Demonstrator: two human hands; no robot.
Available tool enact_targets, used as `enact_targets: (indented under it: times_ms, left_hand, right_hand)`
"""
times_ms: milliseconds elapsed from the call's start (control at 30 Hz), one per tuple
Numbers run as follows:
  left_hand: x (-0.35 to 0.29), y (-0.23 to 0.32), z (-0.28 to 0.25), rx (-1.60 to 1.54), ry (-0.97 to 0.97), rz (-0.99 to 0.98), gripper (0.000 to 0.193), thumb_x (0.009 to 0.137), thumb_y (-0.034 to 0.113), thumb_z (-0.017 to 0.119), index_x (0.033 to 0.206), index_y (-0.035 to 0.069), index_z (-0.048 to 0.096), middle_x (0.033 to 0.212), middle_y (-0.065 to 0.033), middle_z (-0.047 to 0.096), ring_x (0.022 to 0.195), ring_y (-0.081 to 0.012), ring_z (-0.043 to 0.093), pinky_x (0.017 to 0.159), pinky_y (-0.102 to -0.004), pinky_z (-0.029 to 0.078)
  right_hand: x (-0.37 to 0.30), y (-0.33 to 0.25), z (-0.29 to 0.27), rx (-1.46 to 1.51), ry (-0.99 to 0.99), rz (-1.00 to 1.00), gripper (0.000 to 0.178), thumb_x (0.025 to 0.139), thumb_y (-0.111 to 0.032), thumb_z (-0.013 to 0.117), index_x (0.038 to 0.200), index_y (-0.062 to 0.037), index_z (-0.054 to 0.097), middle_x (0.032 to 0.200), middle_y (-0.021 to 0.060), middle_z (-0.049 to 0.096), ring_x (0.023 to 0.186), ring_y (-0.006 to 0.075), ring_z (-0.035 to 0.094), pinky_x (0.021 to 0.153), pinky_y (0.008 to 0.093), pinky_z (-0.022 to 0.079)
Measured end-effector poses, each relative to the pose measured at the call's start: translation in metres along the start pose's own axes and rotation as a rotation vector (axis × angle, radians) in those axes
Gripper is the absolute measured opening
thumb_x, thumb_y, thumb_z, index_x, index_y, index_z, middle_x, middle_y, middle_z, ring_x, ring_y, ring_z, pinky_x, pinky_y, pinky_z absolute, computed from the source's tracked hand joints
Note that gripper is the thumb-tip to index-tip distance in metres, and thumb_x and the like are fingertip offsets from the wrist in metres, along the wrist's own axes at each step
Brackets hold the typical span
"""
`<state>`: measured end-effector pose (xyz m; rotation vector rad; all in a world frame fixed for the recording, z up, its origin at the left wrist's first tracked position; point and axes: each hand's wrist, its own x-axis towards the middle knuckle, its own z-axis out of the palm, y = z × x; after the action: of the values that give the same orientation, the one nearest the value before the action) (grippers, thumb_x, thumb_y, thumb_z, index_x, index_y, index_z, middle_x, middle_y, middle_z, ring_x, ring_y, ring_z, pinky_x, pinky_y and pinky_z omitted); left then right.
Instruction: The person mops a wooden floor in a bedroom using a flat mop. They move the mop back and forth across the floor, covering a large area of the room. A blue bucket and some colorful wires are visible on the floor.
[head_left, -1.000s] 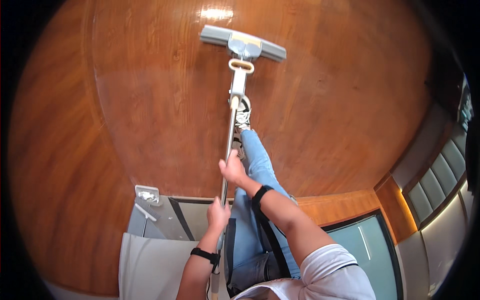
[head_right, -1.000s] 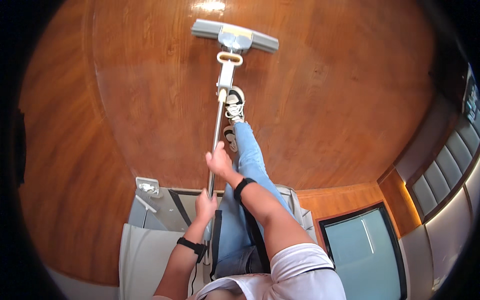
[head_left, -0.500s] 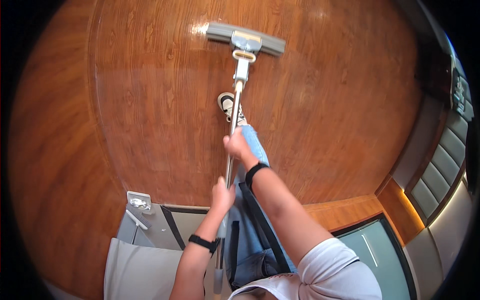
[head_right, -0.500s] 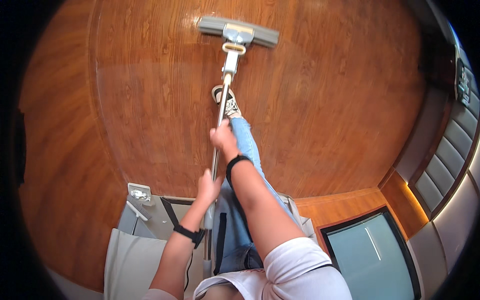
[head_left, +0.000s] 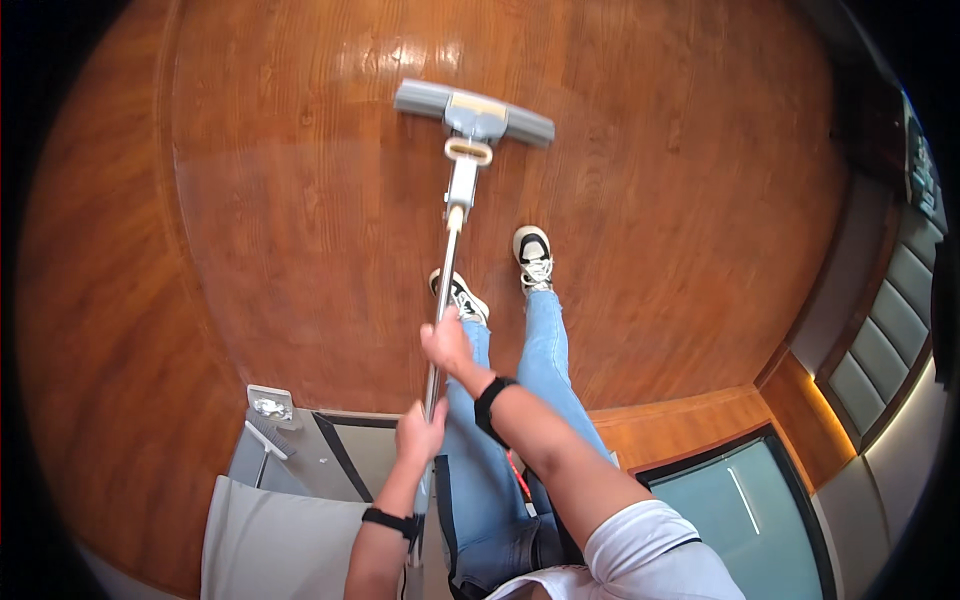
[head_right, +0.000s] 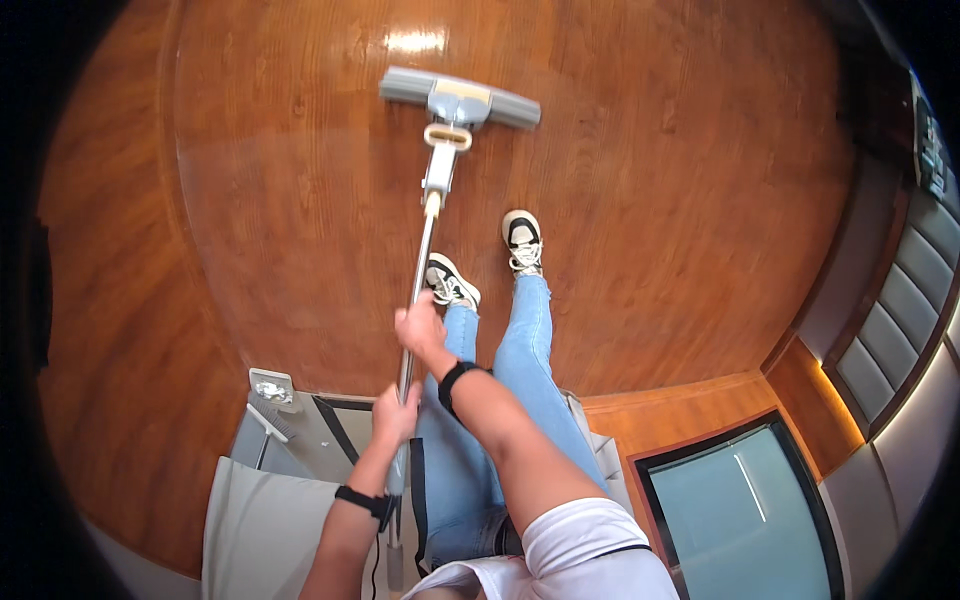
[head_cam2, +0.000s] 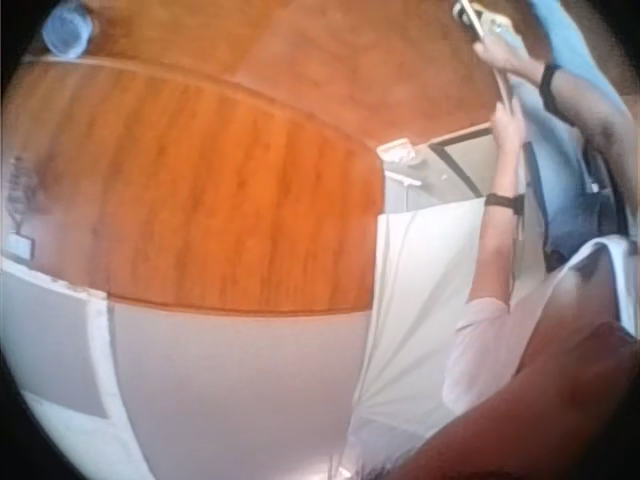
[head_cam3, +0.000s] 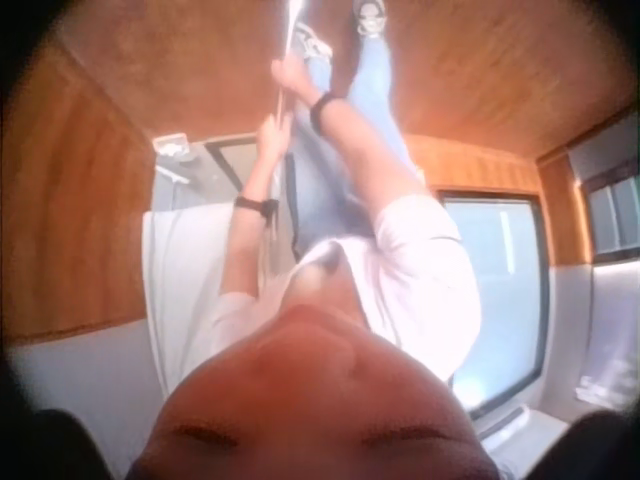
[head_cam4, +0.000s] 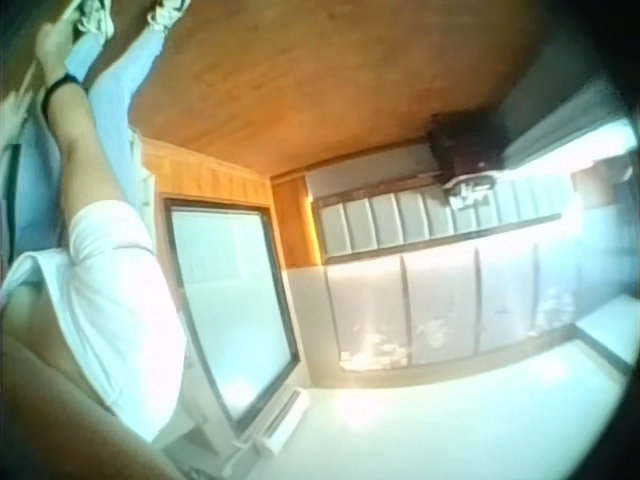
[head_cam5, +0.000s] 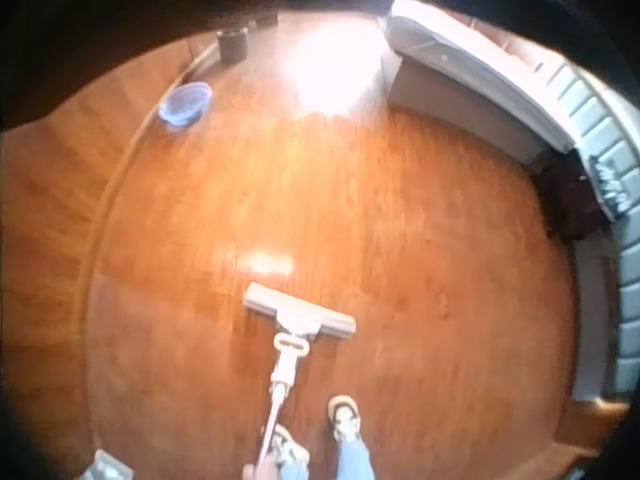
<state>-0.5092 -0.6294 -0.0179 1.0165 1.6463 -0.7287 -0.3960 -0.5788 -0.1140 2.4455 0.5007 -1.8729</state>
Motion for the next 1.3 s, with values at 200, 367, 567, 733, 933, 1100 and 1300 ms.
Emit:
enact_targets:
  times_ms: [200,367,567,733,933,1100,1300]
  left_hand:
    - [0.056,0.131,0.004,-0.136,0.023,0.232,0.046,0.082,0.044,0.047,0.080,-0.001,0.056,0.071,-0.0255,0.057,0.078,-0.0412,0.055,0.067,-0.0439,0.043]
    - [0.037,0.148,0.036,-0.206,-0.046,0.150,0.046,0.085,0.042,0.043,0.085,-0.003,0.054,0.074,-0.0265,0.056,0.077,-0.0422,0.055,0.068,-0.0433,0.043]
    - [-0.045,0.064,0.062,0.036,-0.036,0.067,0.044,0.085,0.041,0.042,0.084,-0.002,0.054,0.076,-0.0288,0.055,0.079,-0.0431,0.054,0.069,-0.0455,0.043]
    - [-0.091,0.041,0.095,0.116,-0.057,0.002,0.042,0.085,0.040,0.042,0.089,0.001,0.055,0.077,-0.0279,0.056,0.079,-0.0432,0.054,0.071,-0.0461,0.042]
    - [-0.032,0.127,0.118,0.079,-0.046,0.099,0.052,0.084,0.048,0.038,0.080,-0.002,0.052,0.075,-0.0297,0.055,0.077,-0.0446,0.053,0.067,-0.0483,0.041]
    - [0.013,0.209,0.117,-0.023,-0.054,0.268,0.050,0.085,0.046,0.039,0.082,-0.002,0.053,0.076,-0.0300,0.055,0.077,-0.0444,0.054,0.068,-0.0471,0.042]
    - [0.008,0.162,0.129,0.053,-0.054,0.248,0.049,0.085,0.045,0.039,0.083,-0.003,0.051,0.076,-0.0297,0.055,0.077,-0.0442,0.054,0.068,-0.0480,0.042]
  right_hand:
    - [0.080,-0.045,-0.121,-0.079,0.096,-0.016,0.045,0.075,-0.027,0.048,0.105,0.0032,0.034,0.094,0.0222,0.058,0.090,0.0340,0.057,0.077,0.0423,0.044]
    - [0.074,-0.021,-0.152,-0.063,0.046,-0.045,0.042,0.075,-0.026,0.050,0.103,0.0021,0.035,0.093,0.0223,0.059,0.089,0.0334,0.057,0.077,0.0427,0.044]
    - [-0.002,0.070,-0.086,0.044,-0.132,0.001,0.044,0.077,-0.028,0.047,0.102,0.0036,0.031,0.087,0.0269,0.057,0.083,0.0391,0.056,0.075,0.0451,0.043]
    - [-0.041,0.123,-0.067,0.042,-0.231,0.077,0.044,0.076,-0.025,0.046,0.103,0.0037,0.028,0.080,0.0263,0.057,0.078,0.0401,0.057,0.070,0.0466,0.044]
    - [0.032,0.120,-0.147,0.047,0.050,-0.119,0.044,0.074,-0.025,0.046,0.101,0.0061,0.029,0.085,0.0293,0.055,0.078,0.0433,0.055,0.072,0.0483,0.043]
    - [0.102,0.094,-0.221,0.023,0.071,-0.115,0.049,0.074,-0.028,0.049,0.104,0.0074,0.031,0.096,0.0278,0.055,0.090,0.0383,0.055,0.079,0.0441,0.043]
    - [0.087,0.122,-0.178,0.137,0.098,-0.159,0.049,0.076,-0.027,0.048,0.103,0.0088,0.029,0.094,0.0293,0.054,0.090,0.0396,0.054,0.078,0.0426,0.043]
